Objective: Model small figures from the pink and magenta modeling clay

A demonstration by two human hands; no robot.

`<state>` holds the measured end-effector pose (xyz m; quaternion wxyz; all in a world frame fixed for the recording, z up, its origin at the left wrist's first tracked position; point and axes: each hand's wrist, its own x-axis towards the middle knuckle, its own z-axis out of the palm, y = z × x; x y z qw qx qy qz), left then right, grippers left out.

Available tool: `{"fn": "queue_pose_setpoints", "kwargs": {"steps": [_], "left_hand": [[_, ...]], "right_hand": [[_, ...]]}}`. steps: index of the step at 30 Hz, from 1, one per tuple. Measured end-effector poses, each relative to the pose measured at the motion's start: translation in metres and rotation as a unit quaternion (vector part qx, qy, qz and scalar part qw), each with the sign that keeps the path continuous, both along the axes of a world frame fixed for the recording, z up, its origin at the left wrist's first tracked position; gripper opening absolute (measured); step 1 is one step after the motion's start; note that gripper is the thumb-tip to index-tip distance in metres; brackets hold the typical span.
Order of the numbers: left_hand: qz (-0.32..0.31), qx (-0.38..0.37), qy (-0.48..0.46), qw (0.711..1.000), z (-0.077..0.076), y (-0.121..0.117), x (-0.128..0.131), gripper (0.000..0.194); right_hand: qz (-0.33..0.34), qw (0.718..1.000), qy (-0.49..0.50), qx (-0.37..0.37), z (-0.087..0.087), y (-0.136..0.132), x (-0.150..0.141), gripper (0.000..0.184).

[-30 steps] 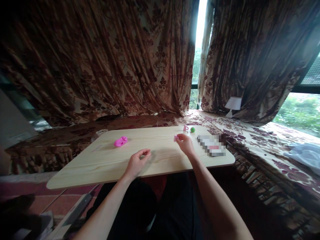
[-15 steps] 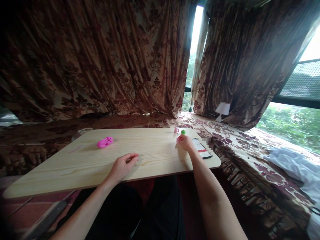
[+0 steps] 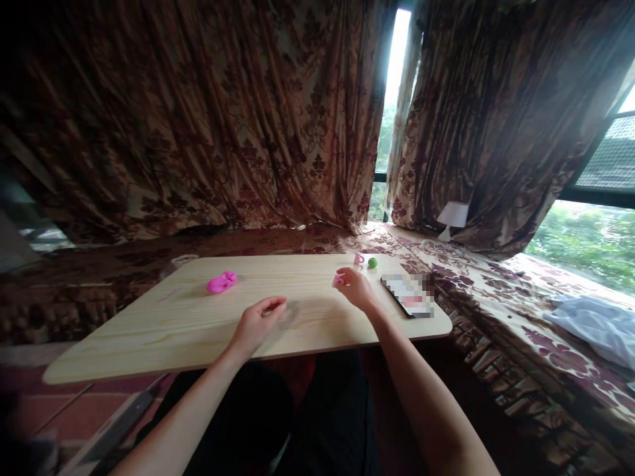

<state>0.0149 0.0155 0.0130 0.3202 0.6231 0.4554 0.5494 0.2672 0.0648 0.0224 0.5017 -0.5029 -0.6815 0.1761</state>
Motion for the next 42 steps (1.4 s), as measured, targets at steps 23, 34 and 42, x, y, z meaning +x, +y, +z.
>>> {"fn": "queue_pose_setpoints", "kwargs": {"steps": [23,34,42], "left_hand": [[-0.05,-0.021,-0.084,0.995,0.0,-0.007,0.002,0.031],[-0.042,-0.024,-0.093,0.994,-0.001,-0.008,0.001,0.032],[-0.049,-0.017,-0.097,0.994,0.003,-0.01,0.004,0.03]], "right_hand": [[0.116,0.987,0.109,-0.025,-0.024,-0.045,-0.114,0.024],[0.092,0.992,0.08,-0.016,-0.02,-0.051,-0.111,0.024],[0.091,0.994,0.056,-0.013,-0.019,-0.055,-0.112,0.023]]}}
